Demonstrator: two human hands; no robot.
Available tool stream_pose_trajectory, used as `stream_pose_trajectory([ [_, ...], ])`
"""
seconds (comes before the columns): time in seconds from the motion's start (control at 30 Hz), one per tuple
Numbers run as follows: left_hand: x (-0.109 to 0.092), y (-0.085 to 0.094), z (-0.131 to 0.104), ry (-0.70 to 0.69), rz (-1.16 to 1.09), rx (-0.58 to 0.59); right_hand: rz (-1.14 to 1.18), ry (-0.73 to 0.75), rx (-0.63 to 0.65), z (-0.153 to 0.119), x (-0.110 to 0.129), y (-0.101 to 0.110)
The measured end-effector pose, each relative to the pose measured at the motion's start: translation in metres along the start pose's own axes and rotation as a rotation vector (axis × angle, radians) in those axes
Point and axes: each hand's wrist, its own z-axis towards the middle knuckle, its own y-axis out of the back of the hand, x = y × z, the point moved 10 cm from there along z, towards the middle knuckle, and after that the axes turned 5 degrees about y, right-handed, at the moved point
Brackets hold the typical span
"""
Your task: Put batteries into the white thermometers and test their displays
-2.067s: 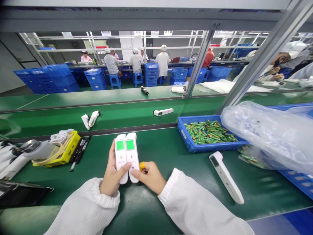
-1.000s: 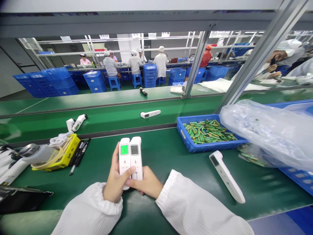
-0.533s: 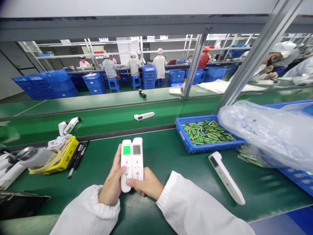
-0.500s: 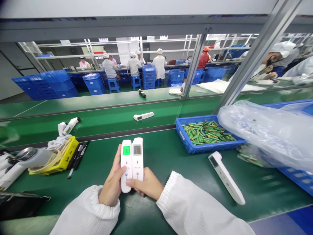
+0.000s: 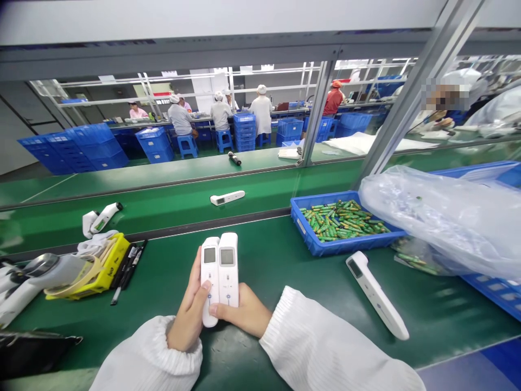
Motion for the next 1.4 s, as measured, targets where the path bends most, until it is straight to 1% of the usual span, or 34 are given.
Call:
stream_pose_trajectory([
  [0.2,0.0,0.002,0.0,-0.044,0.059,0.018,-0.071,-0.053,-0.046,-0.001,-0.008,0.008],
  [0.3,0.002,0.004,0.0,-0.045,0.068,0.006,-0.088,-0.059,-0.047,-0.001,-0.011,0.009],
  [0.4,0.004,0.005,0.001,-0.029,0.056,-0.012,-0.099,-0.063,-0.047,0.0,-0.011,0.009],
  [0.63,0.006,0.005,0.002,-0.011,0.037,-0.006,-0.081,-0.06,-0.037,0.0,-0.008,0.007],
  [0.8,0.003,0.003,0.001,-0.028,0.041,0.002,-0.084,-0.036,-0.031,0.0,-0.005,0.006],
  [0.87,0.002,0.003,0.001,-0.014,0.009,0.006,-0.085,-0.032,-0.025,0.001,-0.004,0.006],
  [1.0,0.005,-0.001,0.003,0.064,-0.119,0.037,-0.09,-0.056,-0.037,0.001,-0.005,0.006],
  [1.07,0.007,-0.005,0.003,0.082,-0.169,0.057,-0.077,-0.034,-0.033,0.001,-0.003,0.004],
  [1.13,0.008,-0.009,0.003,0.091,-0.183,0.07,-0.055,-0.003,-0.007,0.001,0.0,0.0],
  [1.23,0.01,-0.011,0.01,0.13,-0.18,0.067,-0.141,-0.049,0.042,0.003,-0.001,0.0],
  [1.27,0.008,-0.007,0.018,0.133,-0.151,0.041,-0.217,-0.057,0.042,0.005,0.003,0.005],
  [1.3,0.002,0.0,0.029,0.128,-0.111,0.003,-0.32,-0.04,0.018,0.007,0.012,0.015],
  [1.33,-0.006,0.011,0.044,0.115,-0.054,-0.051,-0.444,0.005,-0.033,0.009,0.027,0.03],
  [1.37,-0.016,0.026,0.061,0.094,0.008,-0.119,-0.586,0.072,-0.12,0.01,0.048,0.049],
  [1.4,-0.027,0.042,0.082,0.081,0.048,-0.173,-0.751,0.143,-0.248,0.007,0.074,0.073],
])
